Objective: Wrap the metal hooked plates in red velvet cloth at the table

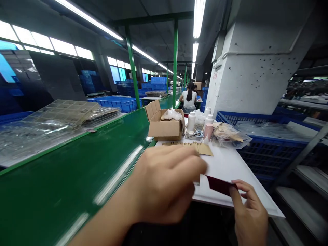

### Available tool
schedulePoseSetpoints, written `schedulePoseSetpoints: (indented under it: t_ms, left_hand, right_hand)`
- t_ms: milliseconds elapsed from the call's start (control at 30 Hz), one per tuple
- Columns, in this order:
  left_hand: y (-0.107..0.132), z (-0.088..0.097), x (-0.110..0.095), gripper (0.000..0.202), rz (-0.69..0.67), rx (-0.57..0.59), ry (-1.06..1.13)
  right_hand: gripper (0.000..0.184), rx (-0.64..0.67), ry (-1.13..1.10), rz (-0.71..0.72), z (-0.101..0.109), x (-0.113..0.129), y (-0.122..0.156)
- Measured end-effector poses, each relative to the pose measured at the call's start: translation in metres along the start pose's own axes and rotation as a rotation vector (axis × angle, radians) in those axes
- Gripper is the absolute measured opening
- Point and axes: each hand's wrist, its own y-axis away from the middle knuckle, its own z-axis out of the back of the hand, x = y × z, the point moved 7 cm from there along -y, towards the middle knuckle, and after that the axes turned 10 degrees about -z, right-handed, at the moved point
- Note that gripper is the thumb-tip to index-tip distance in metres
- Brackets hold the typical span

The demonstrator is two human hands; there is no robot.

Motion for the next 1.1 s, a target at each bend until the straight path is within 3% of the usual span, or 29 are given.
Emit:
schedulePoseSetpoints:
  t_ms: [33, 67, 133, 200, 300, 400, 500, 600, 667, 800, 1000, 1100]
  left_hand:
    - [0.001, -0.021, 0.013, 0.006, -0.076, 0.216, -0.113]
    - [0.007, -0.033, 0.034, 0.007, -0.1, 0.301, -0.214]
    - [0.027, -0.042, 0.085, 0.019, -0.055, 0.255, -0.283]
    - [0.054, -0.046, 0.139, 0.026, 0.119, 0.2, -0.223]
    - [0.084, -0.049, 0.187, 0.026, 0.332, 0.144, -0.007]
    - [0.086, -0.05, 0.199, 0.028, 0.382, 0.128, 0.062]
    - [0.079, -0.046, 0.204, 0.029, 0.368, 0.109, 0.037]
    - [0.079, -0.043, 0.215, 0.029, 0.381, 0.111, 0.035]
    - [0.079, -0.041, 0.224, 0.028, 0.388, 0.124, 0.026]
    - [0.07, -0.037, 0.234, 0.026, 0.341, 0.176, -0.026]
    - [0.062, -0.034, 0.225, 0.03, 0.235, 0.198, -0.153]
    - [0.073, -0.034, 0.229, 0.034, 0.308, 0.169, -0.117]
  right_hand:
    - [0.025, 0.0, -0.048, -0.09, -0.009, -0.01, -0.002]
    - [0.026, 0.019, -0.111, -0.19, -0.017, -0.02, -0.001]
    - [0.03, 0.112, -0.254, -0.362, -0.035, -0.035, 0.006]
    - [0.032, 0.199, -0.353, -0.443, -0.047, -0.04, 0.015]
    - [0.03, 0.256, -0.377, -0.475, -0.057, -0.044, 0.023]
    - [0.031, 0.275, -0.336, -0.485, -0.067, -0.053, 0.026]
    - [0.032, 0.224, -0.214, -0.39, -0.074, -0.062, 0.024]
    - [0.052, 0.101, -0.071, -0.266, -0.075, -0.071, 0.019]
    - [0.059, 0.119, -0.022, -0.254, -0.081, -0.079, 0.012]
    - [0.031, 0.299, 0.031, -0.252, -0.098, -0.086, 0.0]
    - [0.033, 0.379, -0.108, -0.392, -0.106, -0.092, 0.0]
    - [0.027, 0.342, -0.06, -0.296, -0.099, -0.078, 0.004]
